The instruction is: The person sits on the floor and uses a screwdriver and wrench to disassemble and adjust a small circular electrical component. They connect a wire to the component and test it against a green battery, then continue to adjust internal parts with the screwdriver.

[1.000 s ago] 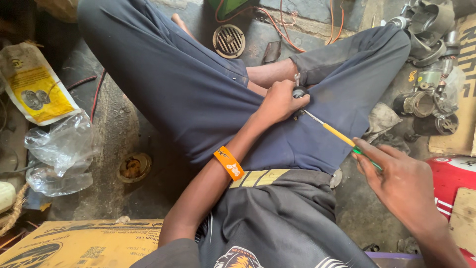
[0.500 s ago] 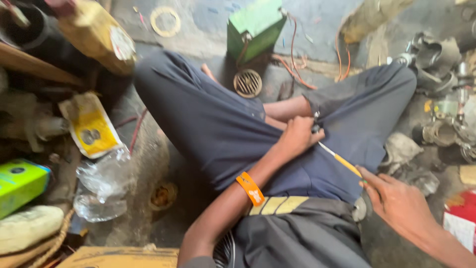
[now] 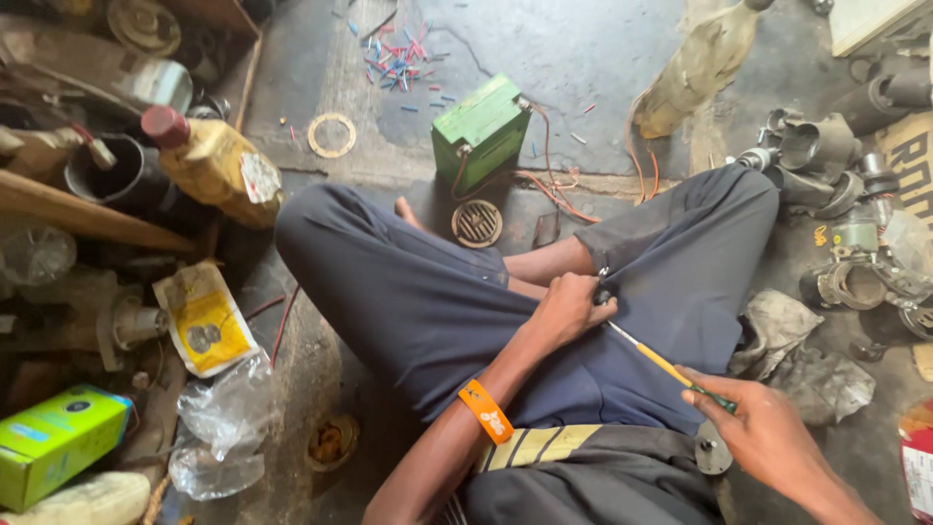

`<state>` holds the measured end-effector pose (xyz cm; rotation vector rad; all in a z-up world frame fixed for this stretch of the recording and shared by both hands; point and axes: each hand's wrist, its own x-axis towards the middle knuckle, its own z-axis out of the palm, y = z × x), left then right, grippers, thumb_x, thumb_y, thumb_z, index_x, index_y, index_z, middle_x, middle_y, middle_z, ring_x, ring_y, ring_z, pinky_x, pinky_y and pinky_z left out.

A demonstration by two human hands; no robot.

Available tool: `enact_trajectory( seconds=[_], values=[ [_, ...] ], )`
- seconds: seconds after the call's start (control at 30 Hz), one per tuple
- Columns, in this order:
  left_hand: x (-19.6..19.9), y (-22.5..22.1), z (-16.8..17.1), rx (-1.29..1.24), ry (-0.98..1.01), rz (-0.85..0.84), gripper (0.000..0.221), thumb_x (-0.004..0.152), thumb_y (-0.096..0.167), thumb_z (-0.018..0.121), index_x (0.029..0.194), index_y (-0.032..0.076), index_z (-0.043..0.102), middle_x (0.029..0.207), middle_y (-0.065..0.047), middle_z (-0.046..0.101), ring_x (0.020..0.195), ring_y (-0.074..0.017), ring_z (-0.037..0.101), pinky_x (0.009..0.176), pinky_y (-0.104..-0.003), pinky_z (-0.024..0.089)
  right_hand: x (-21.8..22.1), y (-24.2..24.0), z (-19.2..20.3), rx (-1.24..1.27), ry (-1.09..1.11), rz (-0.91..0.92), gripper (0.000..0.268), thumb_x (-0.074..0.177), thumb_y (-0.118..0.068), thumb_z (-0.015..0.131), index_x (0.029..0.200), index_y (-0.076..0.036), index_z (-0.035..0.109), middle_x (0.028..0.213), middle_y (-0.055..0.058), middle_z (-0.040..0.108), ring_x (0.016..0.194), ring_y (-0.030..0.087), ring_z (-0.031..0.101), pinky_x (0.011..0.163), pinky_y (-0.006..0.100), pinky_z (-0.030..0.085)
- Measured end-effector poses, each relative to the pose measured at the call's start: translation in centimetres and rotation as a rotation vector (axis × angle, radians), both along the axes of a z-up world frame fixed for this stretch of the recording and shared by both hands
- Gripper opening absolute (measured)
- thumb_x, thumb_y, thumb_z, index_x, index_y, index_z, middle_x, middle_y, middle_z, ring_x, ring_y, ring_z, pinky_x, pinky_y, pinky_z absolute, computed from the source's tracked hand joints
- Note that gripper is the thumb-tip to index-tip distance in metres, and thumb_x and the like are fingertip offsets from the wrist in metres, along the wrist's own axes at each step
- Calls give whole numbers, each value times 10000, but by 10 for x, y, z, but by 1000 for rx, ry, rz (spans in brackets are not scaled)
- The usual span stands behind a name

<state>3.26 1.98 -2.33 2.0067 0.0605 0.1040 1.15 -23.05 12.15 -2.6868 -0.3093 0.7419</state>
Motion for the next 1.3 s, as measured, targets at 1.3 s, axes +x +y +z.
enact_trajectory(
  seconds=[1.3],
  values=[
    [9,2,6,-54,177,140,441,851,370,728,824,-70,725,684,-216,712,669,-275,754,638,-441,557,-47,-26,-39,440,-247,-138,283,943,-209,722,1147,-14,726,957,122,732,785,186,705,673,320,531]
  ],
)
